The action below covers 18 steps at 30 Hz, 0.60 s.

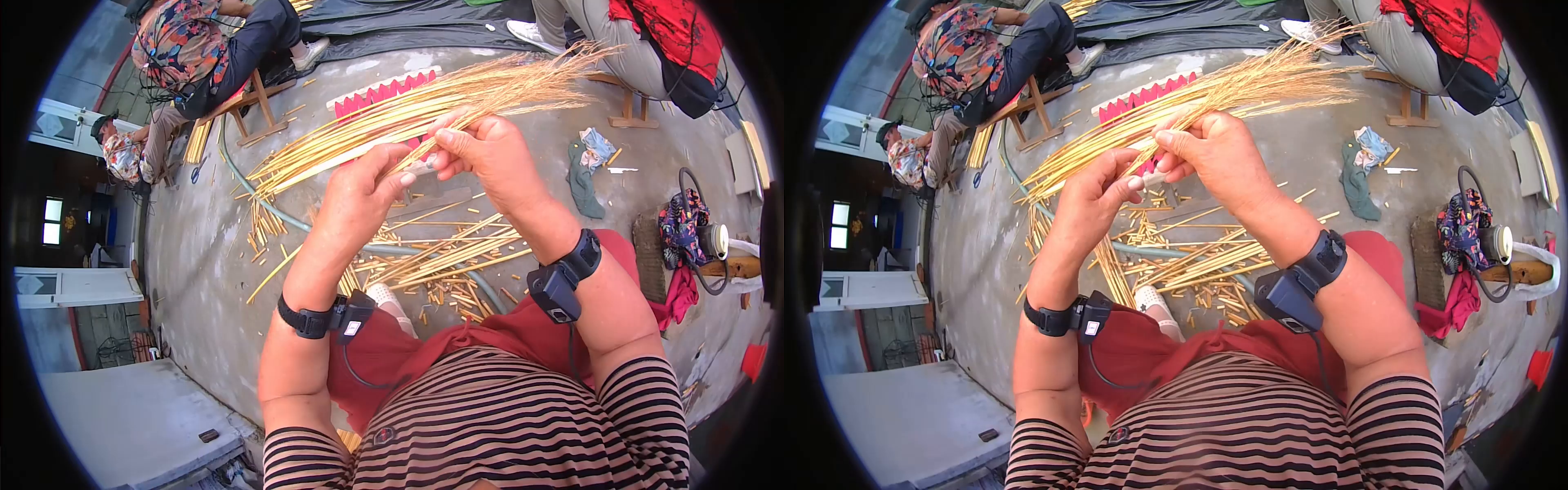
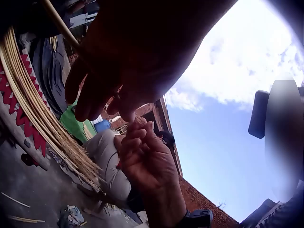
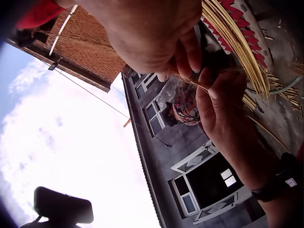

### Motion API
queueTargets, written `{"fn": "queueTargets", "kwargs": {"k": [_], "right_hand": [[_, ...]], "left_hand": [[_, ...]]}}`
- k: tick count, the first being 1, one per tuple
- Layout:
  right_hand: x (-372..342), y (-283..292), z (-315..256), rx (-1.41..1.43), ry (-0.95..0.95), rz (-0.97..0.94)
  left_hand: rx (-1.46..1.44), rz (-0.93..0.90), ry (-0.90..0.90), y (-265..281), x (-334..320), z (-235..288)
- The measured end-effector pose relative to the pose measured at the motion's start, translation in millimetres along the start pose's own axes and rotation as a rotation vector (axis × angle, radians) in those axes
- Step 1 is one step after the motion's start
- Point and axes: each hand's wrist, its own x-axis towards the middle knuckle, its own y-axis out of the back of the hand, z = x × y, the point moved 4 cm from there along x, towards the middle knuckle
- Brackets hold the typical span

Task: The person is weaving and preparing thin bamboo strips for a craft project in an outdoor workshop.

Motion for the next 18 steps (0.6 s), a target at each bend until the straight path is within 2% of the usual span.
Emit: {"fn": "queueTargets", "kwargs": {"k": [3, 4, 8, 18], "right_hand": [[1.7, -23.8, 19.2, 0.004, -0.047, -0.081], [5.0, -25.6, 22.7, -0.031, -0.033, -0.113], [10.4, -32.5, 31.2, -0.109, -0.039, -0.150], [10.9, -28.7, 32.0, -0.190, -0.044, -0.126]], "left_hand": [[-0.091, 0.119, 0.098, 0.2, -1.9, -0.1], [-0.041, 0.168, 0.044, 2.0, -3.7, 0.2], [-0.250, 0.213, 0.156, 17.3, -7.5, -11.0], [-0.334, 0.110, 0.201, 11.0, -10.9, -18.2]]}}
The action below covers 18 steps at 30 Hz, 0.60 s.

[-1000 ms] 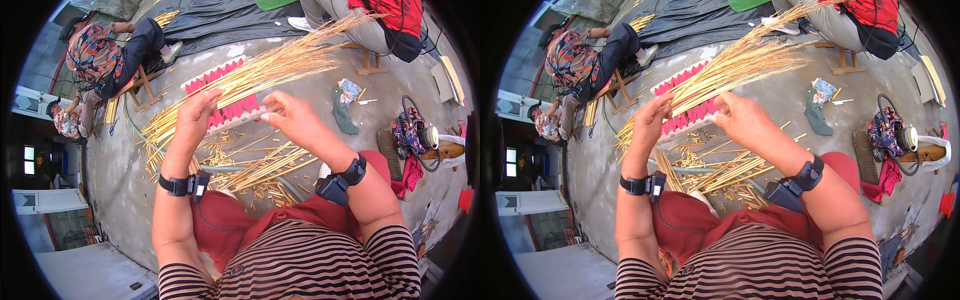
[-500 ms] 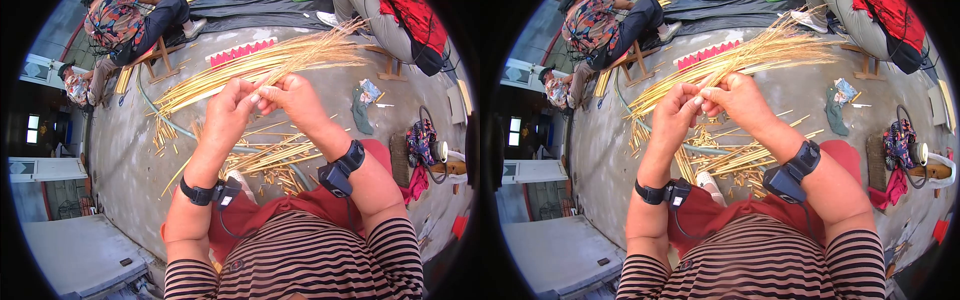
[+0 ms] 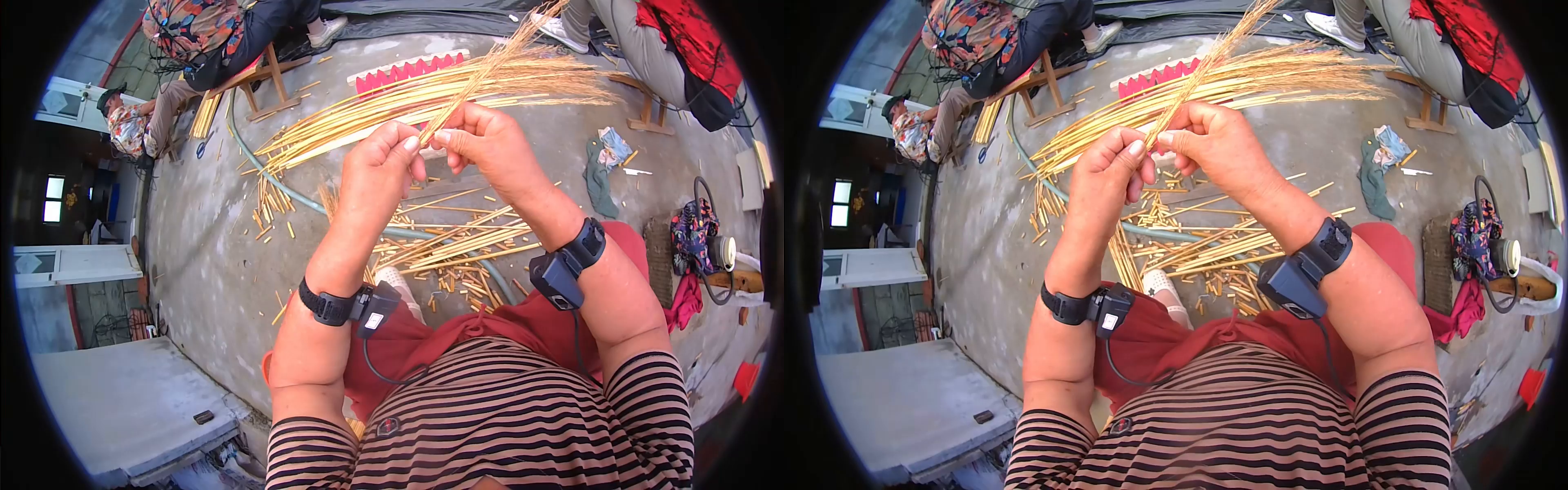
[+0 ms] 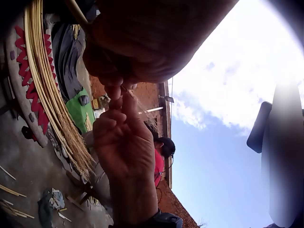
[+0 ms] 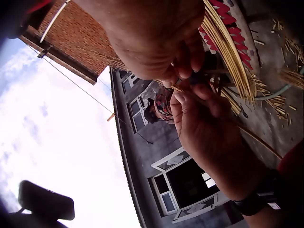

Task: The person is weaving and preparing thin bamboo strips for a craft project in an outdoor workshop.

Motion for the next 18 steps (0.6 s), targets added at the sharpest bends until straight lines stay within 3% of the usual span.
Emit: {"fn": "queueTargets", "kwargs": {"k": [5, 11, 14, 18], "right_hand": [[-1.5, 2.2, 0.7, -0.002, -0.005, 0.014], [-4.7, 3.3, -3.0, 0.009, -0.062, -0.019], [-0.8, 19.1, -10.9, 0.042, -0.003, 0.061], [2.3, 51.9, -20.3, 0.246, 0.091, 0.354]], "left_hand": [[-0.123, 0.006, 0.017, -0.1, 2.4, 0.0], [-0.043, 0.000, 0.013, -1.5, 5.8, 0.5], [-0.026, 0.056, 0.001, 6.3, 8.0, 0.2], [-0.015, 0.105, 0.003, 20.1, 8.8, 2.8]]}}
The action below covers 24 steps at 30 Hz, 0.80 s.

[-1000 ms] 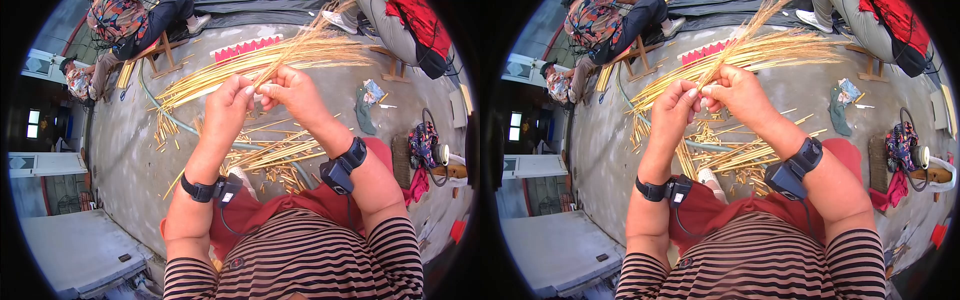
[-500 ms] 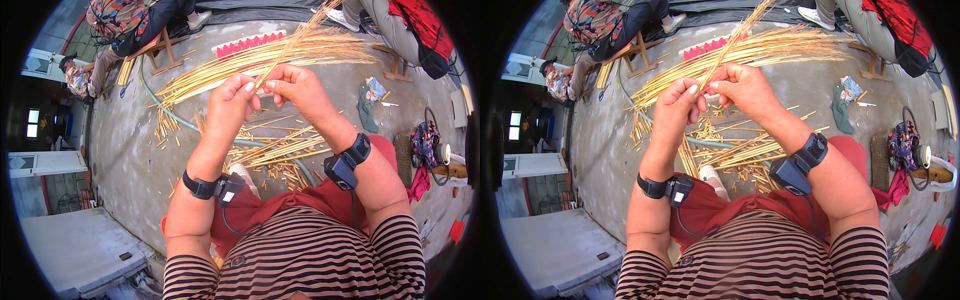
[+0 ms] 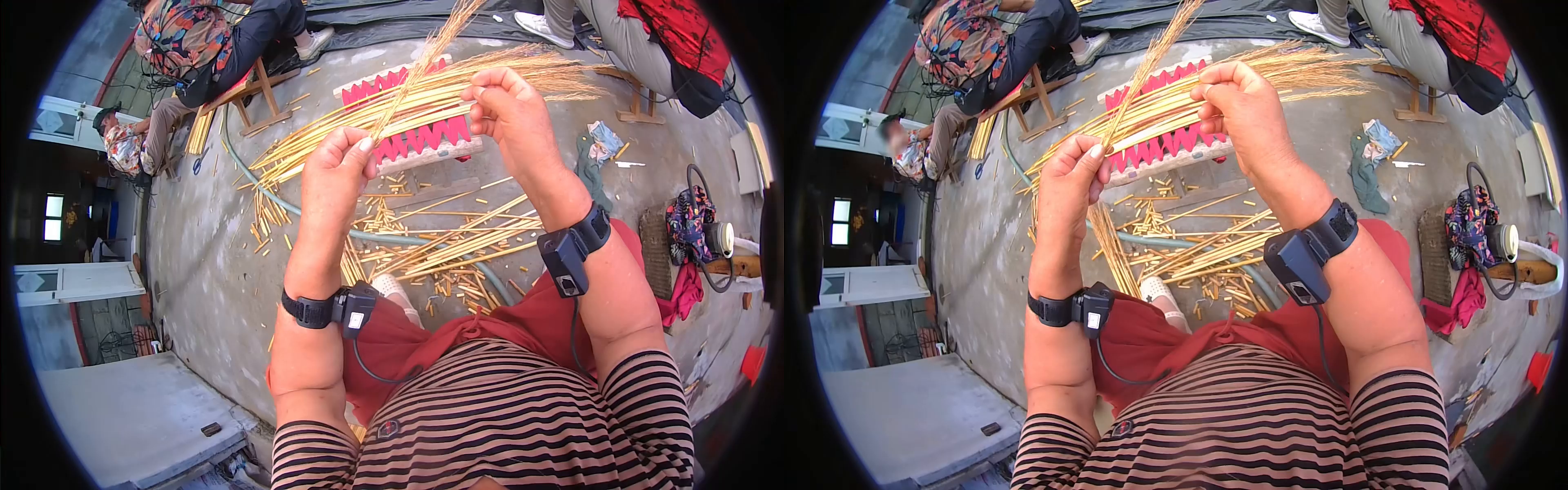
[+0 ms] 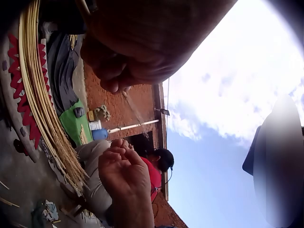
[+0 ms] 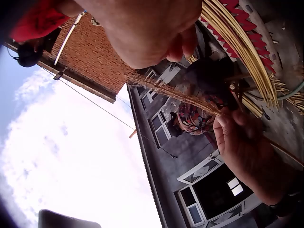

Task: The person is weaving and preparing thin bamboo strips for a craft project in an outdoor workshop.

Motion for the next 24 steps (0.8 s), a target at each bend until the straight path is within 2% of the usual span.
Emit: {"fn": "queueTargets", "kwargs": {"k": [3, 6, 11, 14, 18, 20, 23, 24], "right_hand": [[-4.9, -6.4, 6.4, 0.035, -0.122, -0.070], [-13.9, -19.4, 8.1, -0.130, -0.149, -0.226], [-13.4, -19.8, 12.2, -0.256, -0.082, -0.217], [-19.0, -27.1, 18.6, -0.292, -0.083, -0.254], [-31.3, -37.7, 32.3, -0.252, -0.108, -0.245], [-30.6, -37.8, 31.8, -0.321, -0.125, -0.257], [-27.1, -32.5, 31.6, -0.304, -0.138, -0.251], [-25.2, -29.9, 31.2, -0.278, -0.140, -0.247]], "left_hand": [[0.008, -0.010, 0.007, -2.0, -1.8, -3.4], [0.051, -0.059, 0.005, -11.6, -5.7, -8.2], [0.101, -0.119, -0.050, -21.7, -7.8, -8.7], [0.036, -0.121, -0.003, -29.4, -9.8, -3.5], [-0.023, -0.087, -0.021, -34.0, -7.0, -6.9], [-0.017, -0.045, -0.023, -34.5, -7.2, -4.9], [0.082, 0.068, -0.146, -31.4, -5.8, -2.1], [0.074, 0.068, -0.127, -31.1, -6.3, -0.9]]}}
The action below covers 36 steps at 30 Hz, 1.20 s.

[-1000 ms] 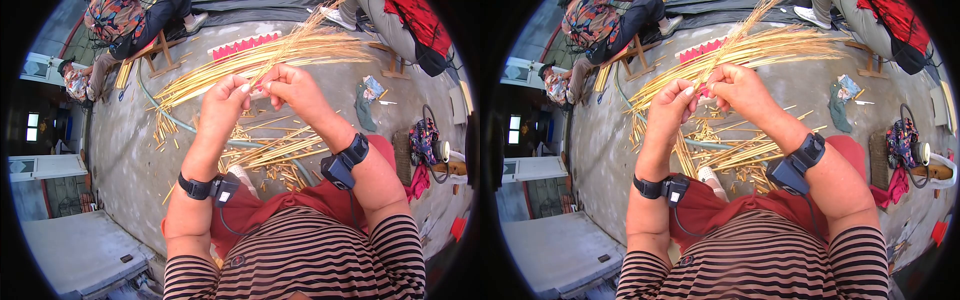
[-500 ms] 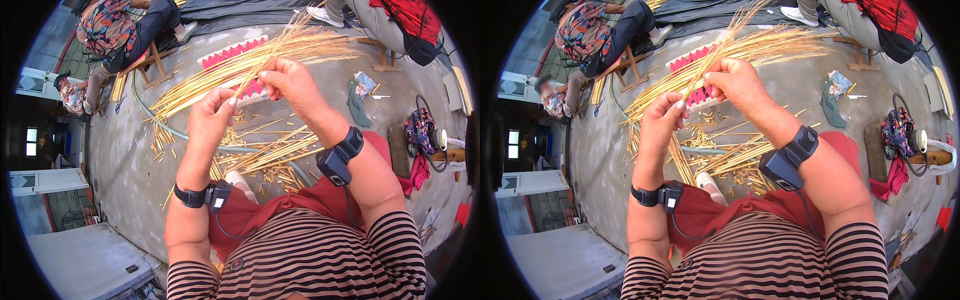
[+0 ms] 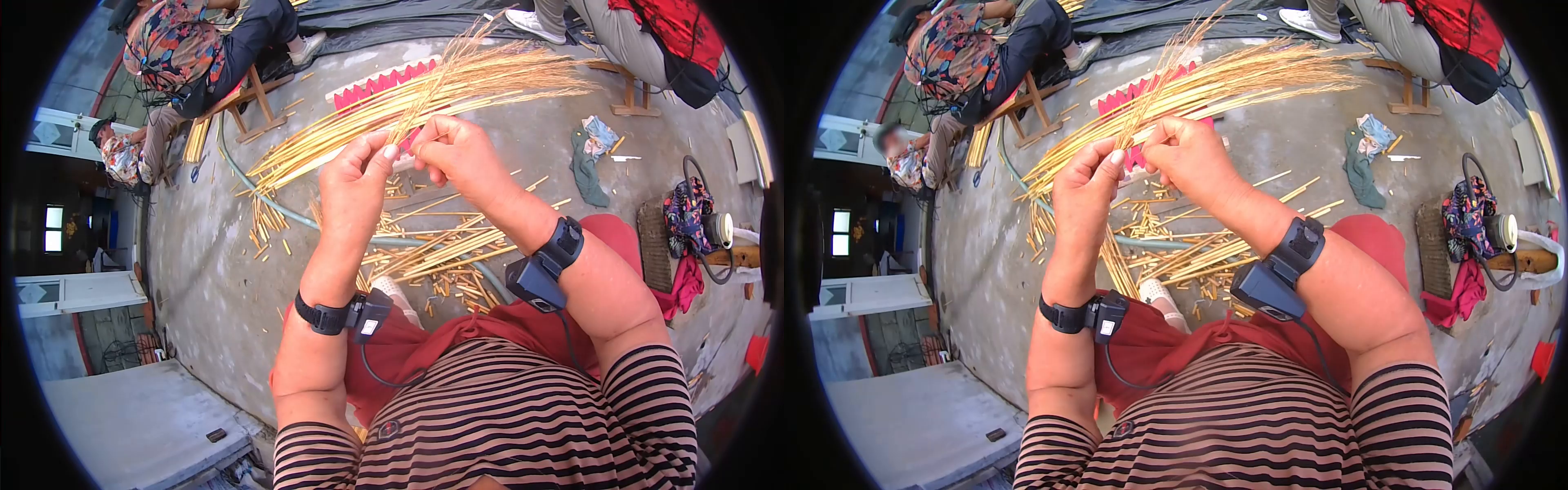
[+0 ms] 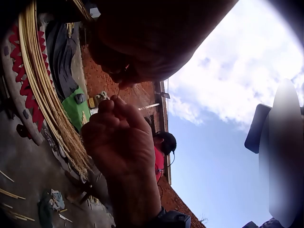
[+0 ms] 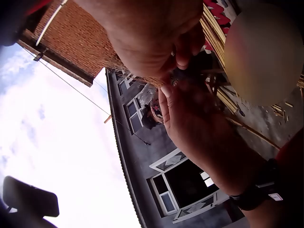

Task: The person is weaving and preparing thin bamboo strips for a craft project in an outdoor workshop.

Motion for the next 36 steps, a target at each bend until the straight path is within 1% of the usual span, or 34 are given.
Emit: {"fn": "queueTargets", "kwargs": {"k": [2, 4, 5, 7, 10, 13, 20, 23, 26, 29, 36], "right_hand": [[2.4, 8.9, -3.4, 0.155, 0.032, 0.103], [4.8, 20.1, -2.8, 0.302, 0.061, 0.219], [5.4, 21.6, -3.2, 0.339, 0.068, 0.249], [4.3, 24.3, -5.5, 0.413, 0.082, 0.312], [-1.2, 10.2, -13.8, 0.225, 0.071, 0.046], [-2.8, 3.9, -14.6, 0.095, 0.075, -0.031], [-1.1, 7.8, -11.7, 0.057, 0.089, -0.001], [-3.3, 7.2, -12.6, 0.053, 0.067, 0.001], [-4.3, 6.1, -12.5, 0.041, 0.035, -0.028], [-4.1, 4.5, -13.1, 0.049, 0.023, -0.057], [-1.7, 7.1, -15.3, 0.034, 0.030, -0.064]], "left_hand": [[-0.014, 0.005, 0.036, 2.9, -1.3, 3.4], [-0.007, -0.001, 0.009, 4.8, 0.0, 0.9], [-0.004, -0.006, -0.003, 5.6, 0.3, -0.1], [-0.052, -0.013, 0.042, 7.4, 0.0, 0.1], [-0.076, -0.012, 0.075, 7.3, -1.1, -0.7], [-0.065, -0.042, 0.083, 5.9, -2.0, -0.4], [-0.048, -0.097, 0.072, 0.7, -5.0, -2.1], [-0.118, -0.111, 0.048, -1.6, -6.0, 0.9], [-0.167, -0.106, 0.143, 5.7, -4.8, 4.8], [-0.228, -0.106, 0.150, 9.7, -3.4, 8.7], [-0.256, -0.105, 0.262, 25.7, 0.8, 8.4]]}}
